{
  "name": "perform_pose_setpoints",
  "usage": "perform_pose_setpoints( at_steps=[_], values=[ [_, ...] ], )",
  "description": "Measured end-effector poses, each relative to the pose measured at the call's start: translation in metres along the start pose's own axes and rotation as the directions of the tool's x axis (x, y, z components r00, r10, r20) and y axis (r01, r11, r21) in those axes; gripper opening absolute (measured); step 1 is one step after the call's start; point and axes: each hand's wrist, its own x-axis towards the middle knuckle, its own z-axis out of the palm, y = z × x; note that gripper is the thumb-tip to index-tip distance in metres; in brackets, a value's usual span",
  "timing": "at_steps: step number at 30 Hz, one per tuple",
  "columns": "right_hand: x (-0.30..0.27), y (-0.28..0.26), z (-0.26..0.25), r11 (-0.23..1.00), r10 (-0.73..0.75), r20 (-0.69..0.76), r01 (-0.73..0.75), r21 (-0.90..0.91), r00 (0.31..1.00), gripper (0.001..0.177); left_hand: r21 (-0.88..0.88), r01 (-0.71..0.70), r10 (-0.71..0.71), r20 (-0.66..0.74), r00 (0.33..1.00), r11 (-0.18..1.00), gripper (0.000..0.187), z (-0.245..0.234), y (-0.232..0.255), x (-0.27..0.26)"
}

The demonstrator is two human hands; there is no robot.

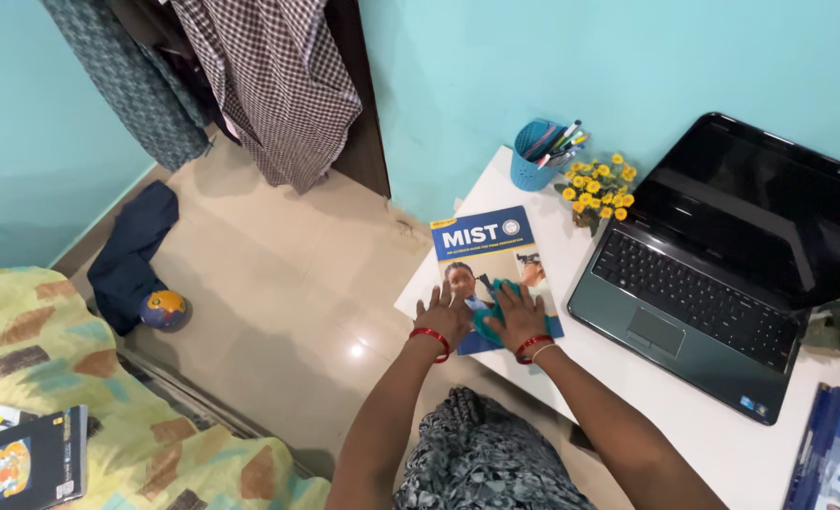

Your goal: The person wipes a white desk surface with a teal cloth, then picks up pens and pencils from a nearby bed and places them into a blue pen holder on the desk. The person then wipes the covers of two textbooks with the cloth and places them on the desk.

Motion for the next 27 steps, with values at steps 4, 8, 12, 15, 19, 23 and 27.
perform_pose_setpoints(
  at_steps=[4,8,12,15,19,23,27],
  values=[
    [0.020,-0.011,0.005,0.990,-0.046,-0.241,0.077,0.122,0.969,0.068,0.007,-0.095,0.094,-0.244,0.965,0.995,0.082,-0.024,0.003,-0.001],
    [0.039,-0.039,-0.026,0.971,-0.073,-0.509,0.176,0.158,0.858,0.067,0.164,-0.154,0.210,-0.419,0.883,0.974,0.077,-0.053,-0.016,0.002],
    [0.066,-0.083,-0.072,0.957,-0.061,-0.686,0.237,0.166,0.725,0.064,0.157,-0.228,0.276,-0.468,0.840,0.961,0.074,-0.095,-0.044,0.002],
    [0.086,-0.123,-0.097,0.936,0.000,-0.745,0.263,0.235,0.667,0.065,0.190,-0.298,0.353,-0.488,0.798,0.936,0.072,-0.140,-0.072,0.004],
    [0.119,-0.180,-0.122,0.926,0.090,-0.750,0.223,0.306,0.655,0.063,0.227,-0.347,0.414,-0.530,0.740,0.910,0.069,-0.192,-0.119,-0.002],
    [0.156,-0.231,-0.150,0.917,0.093,-0.804,0.263,0.298,0.587,0.065,0.239,-0.381,0.449,-0.537,0.714,0.893,0.067,-0.243,-0.157,-0.003],
    [0.181,-0.271,-0.173,0.908,0.092,-0.822,0.291,0.300,0.561,0.067,0.336,-0.386,0.511,-0.605,0.611,0.859,0.065,-0.280,-0.192,0.005]
  ],
)
